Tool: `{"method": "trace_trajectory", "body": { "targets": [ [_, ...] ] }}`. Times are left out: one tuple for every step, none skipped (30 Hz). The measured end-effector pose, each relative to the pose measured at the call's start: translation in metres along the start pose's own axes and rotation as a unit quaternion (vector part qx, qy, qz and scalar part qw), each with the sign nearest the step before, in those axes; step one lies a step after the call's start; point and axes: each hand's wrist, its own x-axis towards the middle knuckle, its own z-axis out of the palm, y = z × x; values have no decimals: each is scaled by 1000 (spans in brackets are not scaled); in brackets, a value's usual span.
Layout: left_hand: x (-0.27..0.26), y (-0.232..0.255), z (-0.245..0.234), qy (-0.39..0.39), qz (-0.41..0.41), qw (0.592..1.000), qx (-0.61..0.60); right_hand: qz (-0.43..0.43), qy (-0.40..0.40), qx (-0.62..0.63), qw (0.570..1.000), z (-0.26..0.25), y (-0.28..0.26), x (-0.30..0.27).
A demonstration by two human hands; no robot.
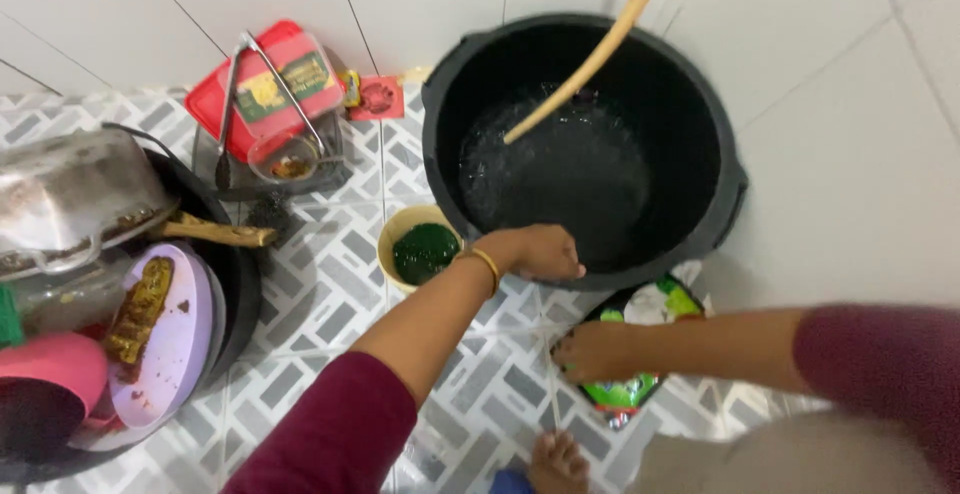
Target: Cleaning dirty dishes and containers in a wash area using a hose and scrubbing tools.
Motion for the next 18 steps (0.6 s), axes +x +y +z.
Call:
{"method": "trace_trajectory", "body": {
  "targets": [
    [4,-1,5,16,30,999,1,17,-16,1,1000,15,3,-1],
    [9,-2,10,32,60,998,2,34,-33,1,999,31,5,-1],
    [10,-5,14,27,59,998,-1,32,-31,7,999,40,7,0],
    [10,-7,16,32,67,997,9,42,-5,-6,999,48,10,2],
    [11,-9,16,40,76,996,20,51,21,-22,998,55,16,2],
    [9,-12,18,37,75,996,18,50,22,-19,998,67,20,6],
    [8,-13,16,40,78,995,56,50,56,-45,996,77,27,10],
    [6,-15,15,42,80,991,94,50,90,-70,992,87,35,13],
    [3,-17,14,42,79,991,96,51,91,-71,992,87,37,19],
    [1,-20,14,36,96,988,115,24,126,-91,988,87,39,26],
    [-2,-24,13,32,112,984,134,-4,159,-112,981,87,43,32],
    [-13,-17,7,33,110,984,135,-5,161,-114,980,76,41,36],
    [-25,-11,3,37,56,995,73,-16,60,-82,995,66,37,41],
    [-37,-5,-1,41,3,999,10,-26,-42,-50,998,55,33,46],
    [-42,-6,-4,42,0,999,9,-28,-40,-51,998,65,33,49],
    [-46,-7,-7,31,-22,999,1,-15,-72,-26,997,74,33,52],
    [-49,-6,-10,21,-42,999,-7,-1,-105,0,994,84,34,53],
    [-46,-13,-8,21,-43,999,-7,-1,-105,-1,994,93,35,53]
  ]
}}
